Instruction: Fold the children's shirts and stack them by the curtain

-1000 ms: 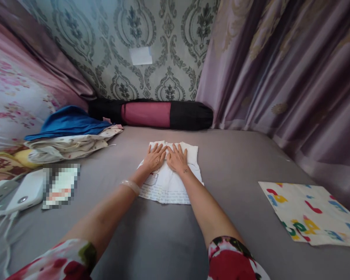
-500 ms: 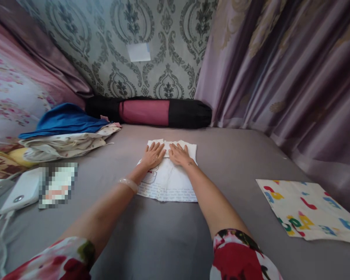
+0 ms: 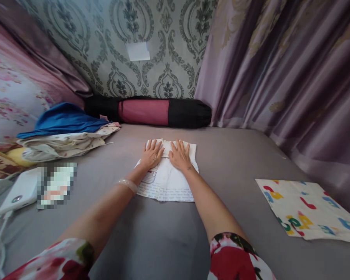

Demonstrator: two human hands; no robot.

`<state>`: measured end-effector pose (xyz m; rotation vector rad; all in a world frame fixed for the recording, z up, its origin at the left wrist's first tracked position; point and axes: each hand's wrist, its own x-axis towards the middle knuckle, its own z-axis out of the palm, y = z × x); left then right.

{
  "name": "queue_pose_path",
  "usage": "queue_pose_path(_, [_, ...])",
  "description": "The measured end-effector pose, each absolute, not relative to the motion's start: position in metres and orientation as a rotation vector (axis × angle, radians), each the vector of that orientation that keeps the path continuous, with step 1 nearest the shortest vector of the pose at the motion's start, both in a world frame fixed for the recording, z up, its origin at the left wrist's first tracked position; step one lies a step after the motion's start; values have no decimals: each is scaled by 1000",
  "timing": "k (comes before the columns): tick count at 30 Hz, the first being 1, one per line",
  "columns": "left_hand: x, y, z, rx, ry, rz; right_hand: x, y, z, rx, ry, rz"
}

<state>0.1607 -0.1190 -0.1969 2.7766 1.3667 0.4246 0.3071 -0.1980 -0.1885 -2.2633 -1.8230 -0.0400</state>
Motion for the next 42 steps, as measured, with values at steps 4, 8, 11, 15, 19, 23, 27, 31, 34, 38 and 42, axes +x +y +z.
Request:
queue_pose_path(4, [161,-117,-200,2754,1423,371,304,-198,-189,-2377,-1700,-73])
queue_pose_path(8, [163,-113,-200,2699,1405,233,304,-194,-189,-2459,-1663,16])
queue_pose_path(11, [164,-112,-198,2682,1406,187,305,-193,-190,-2467,-1675,14])
queue_pose_path(15, [163,-115,-195,2673,1404,172,305,-194,-192,-2440,-1671,-7])
queue_pose_path(19, [162,-117,-195,2664,1389,372,306,-192,-186,-2443,-1660,131])
queue_pose_path(23, [154,-113,-194,2538,1383,622,326,-194,-168,-2305,-1645,458])
queue_pose_path(27, [125,-110,-187,2391,1491,679,368,-216,-158,-2121,-1490,388])
queue_pose_path(31, [92,-111,-176,2314,1497,417,401,-252,-167,-2182,-1402,356])
queue_pose_path(34, [82,-116,-169,2293,1468,332,404,-271,-175,-2200,-1446,451])
queue_pose_path(38, [84,-122,-165,2226,1502,332,389,-279,-175,-2280,-1443,445])
queue_pose_path(42, [85,-120,-165,2102,1531,338,376,-280,-171,-2368,-1393,385])
